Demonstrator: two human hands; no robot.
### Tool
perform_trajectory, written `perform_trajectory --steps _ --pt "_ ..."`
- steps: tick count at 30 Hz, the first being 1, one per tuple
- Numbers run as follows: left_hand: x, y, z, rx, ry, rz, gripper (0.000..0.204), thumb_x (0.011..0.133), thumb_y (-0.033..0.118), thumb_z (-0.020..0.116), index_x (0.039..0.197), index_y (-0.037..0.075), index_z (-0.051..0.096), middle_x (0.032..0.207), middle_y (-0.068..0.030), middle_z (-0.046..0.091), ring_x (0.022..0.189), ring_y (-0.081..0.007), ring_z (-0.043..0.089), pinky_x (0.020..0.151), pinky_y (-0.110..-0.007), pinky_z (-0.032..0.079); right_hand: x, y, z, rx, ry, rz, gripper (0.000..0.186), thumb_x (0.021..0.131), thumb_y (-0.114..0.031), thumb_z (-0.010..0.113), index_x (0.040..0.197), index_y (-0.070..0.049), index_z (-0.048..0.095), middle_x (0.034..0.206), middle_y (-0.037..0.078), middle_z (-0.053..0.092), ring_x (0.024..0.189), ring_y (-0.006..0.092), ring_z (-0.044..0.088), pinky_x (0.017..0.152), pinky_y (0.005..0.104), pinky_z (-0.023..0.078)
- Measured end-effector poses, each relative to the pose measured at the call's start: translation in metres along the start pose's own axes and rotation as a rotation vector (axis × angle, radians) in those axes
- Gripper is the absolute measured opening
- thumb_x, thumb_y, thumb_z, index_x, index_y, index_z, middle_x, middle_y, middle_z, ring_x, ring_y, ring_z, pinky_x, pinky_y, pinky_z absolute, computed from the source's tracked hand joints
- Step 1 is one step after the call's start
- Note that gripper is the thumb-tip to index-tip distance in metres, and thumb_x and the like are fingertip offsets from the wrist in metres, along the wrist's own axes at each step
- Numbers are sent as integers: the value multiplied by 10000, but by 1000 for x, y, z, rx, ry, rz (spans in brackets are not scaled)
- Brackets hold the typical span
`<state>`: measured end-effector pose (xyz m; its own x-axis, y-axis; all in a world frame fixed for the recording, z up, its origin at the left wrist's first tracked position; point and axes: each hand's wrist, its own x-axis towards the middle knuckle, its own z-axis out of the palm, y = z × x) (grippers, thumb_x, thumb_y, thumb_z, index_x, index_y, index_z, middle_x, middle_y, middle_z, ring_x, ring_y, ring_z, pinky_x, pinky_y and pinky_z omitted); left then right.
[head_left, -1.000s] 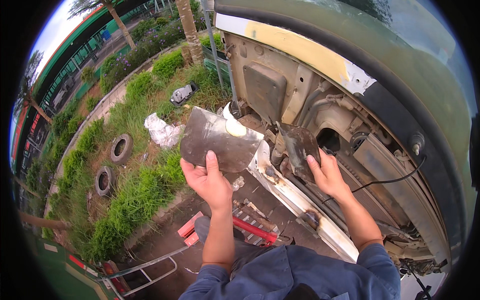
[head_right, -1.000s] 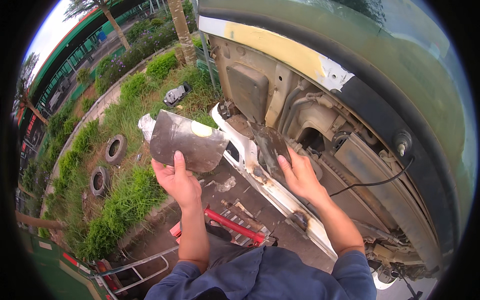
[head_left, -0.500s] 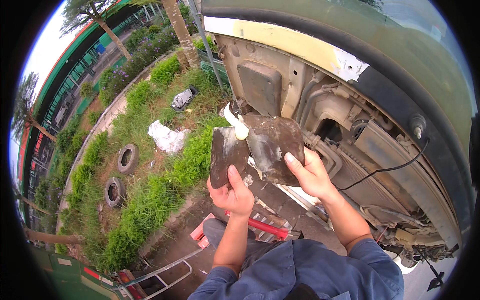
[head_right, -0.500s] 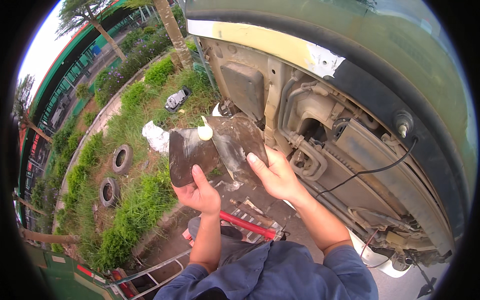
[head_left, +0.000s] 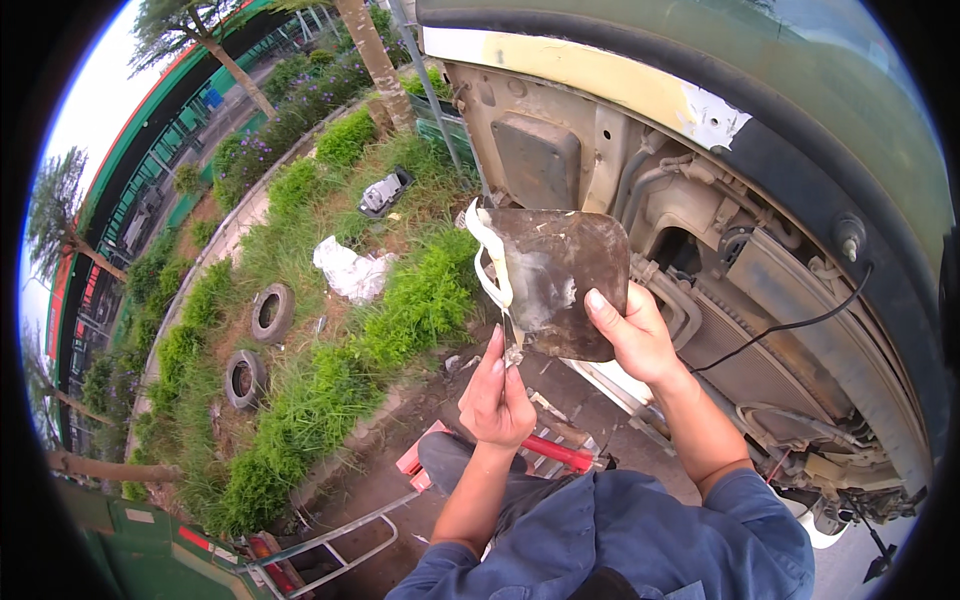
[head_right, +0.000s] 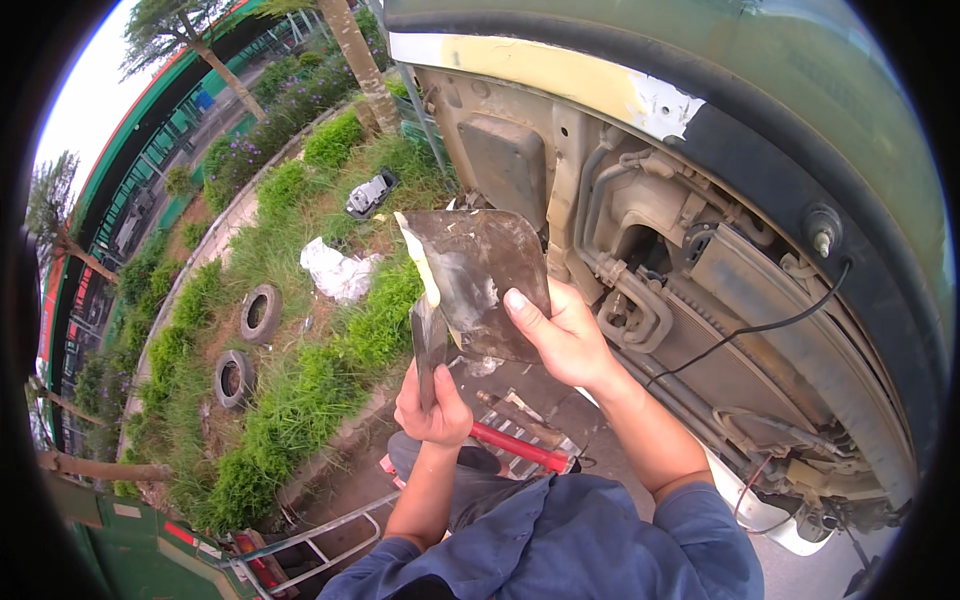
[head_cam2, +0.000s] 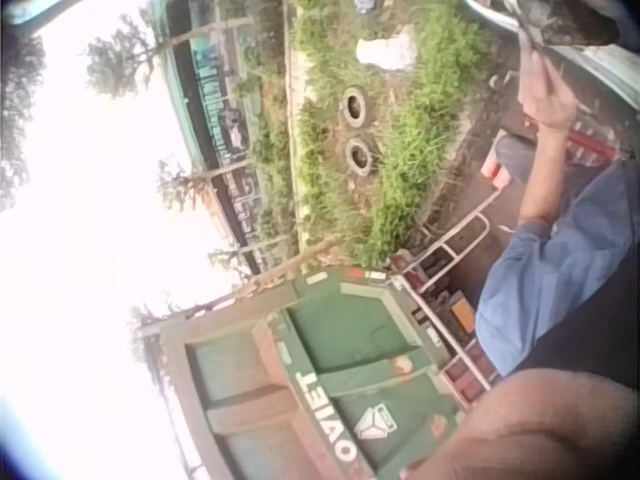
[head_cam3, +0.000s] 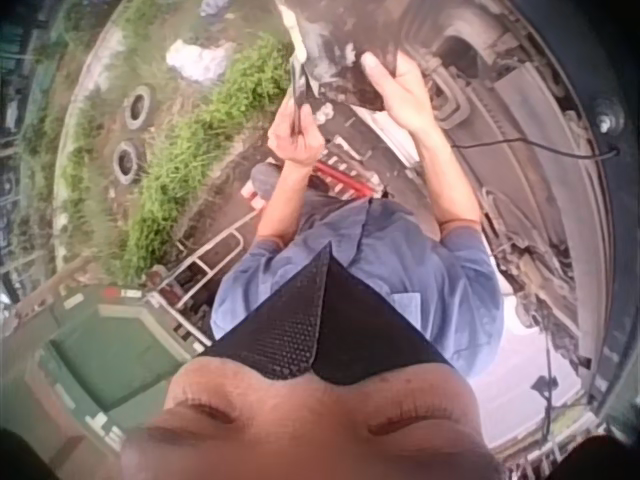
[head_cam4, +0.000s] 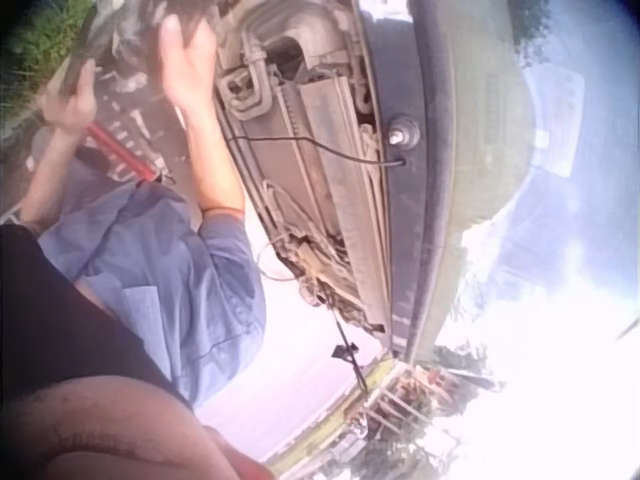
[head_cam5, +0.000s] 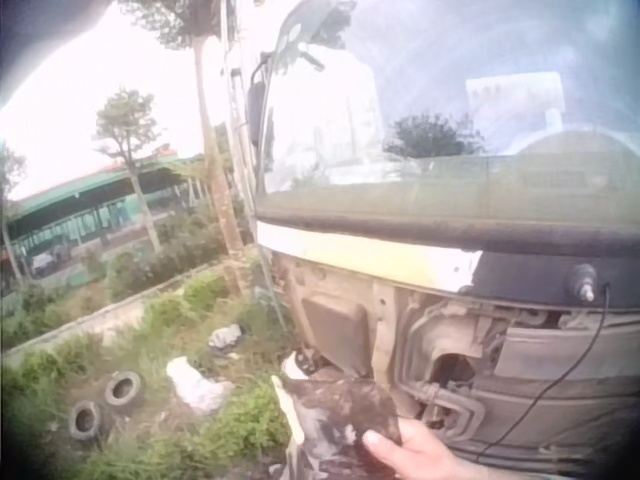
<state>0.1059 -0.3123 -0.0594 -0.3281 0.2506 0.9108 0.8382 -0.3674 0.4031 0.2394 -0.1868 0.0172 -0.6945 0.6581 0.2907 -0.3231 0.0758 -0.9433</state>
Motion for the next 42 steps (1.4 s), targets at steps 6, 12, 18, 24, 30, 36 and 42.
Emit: perform_trajectory --steps 6,12,18,24,30,36,42 --pt "-13 1 -6 -21 -51 19 471 806 -127 610 1243 14 506 1182 -340 609 1048 -443 659 849 -425 576 7 10 -3 173 54 25 261 1004 -285 572 1114 -51 609 877 -67 562 768 28 469 703 215 417" --pt "-20 -6 -14 59 -168 134 413 870 -97 572 1271 -51 486 1109 -350 635 1016 -443 673 849 -437 563 13 8 -16 438 54 204 344 884 -95 673 1204 -14 572 1086 59 660 957 143 643 877 325 523" --pt "-32 -17 -24 -221 147 -730 204 966 8 551 1162 -47 561 1121 -177 668 981 -202 666 863 -308 522 20 10 -29 453 254 167 402 842 9 641 1228 4 530 1100 113 661 965 194 666 872 367 550" --pt "-5 -8 -4 -337 437 -568 237 971 -1 538 1204 -44 523 1165 -151 631 1027 -172 617 907 -300 484 19 26 0 300 223 176 309 884 31 598 1190 -9 582 1086 48 655 979 124 613 883 308 493" --pt "-10 -6 -3 -310 413 -487 226 952 -12 568 1172 -59 541 1130 -161 646 987 -185 637 853 -297 508 26 36 11 410 214 228 313 873 27 607 1182 -16 585 1087 61 667 975 143 631 881 312 501" --pt "-34 -24 -26 -55 -20 -145 271 915 -52 572 1184 -56 538 1113 -321 652 1010 -373 692 861 -383 554 32 35 11 525 198 294 341 859 21 604 1197 -13 568 1097 96 667 978 186 650 869 352 531" --pt "-43 -42 -52 -10 -210 -212 262 910 -59 566 1173 -55 560 1125 -316 646 1006 -374 685 857 -382 554 40 37 12 602 241 376 370 856 24 595 1221 -5 540 1122 128 652 998 230 661 875 398 554"
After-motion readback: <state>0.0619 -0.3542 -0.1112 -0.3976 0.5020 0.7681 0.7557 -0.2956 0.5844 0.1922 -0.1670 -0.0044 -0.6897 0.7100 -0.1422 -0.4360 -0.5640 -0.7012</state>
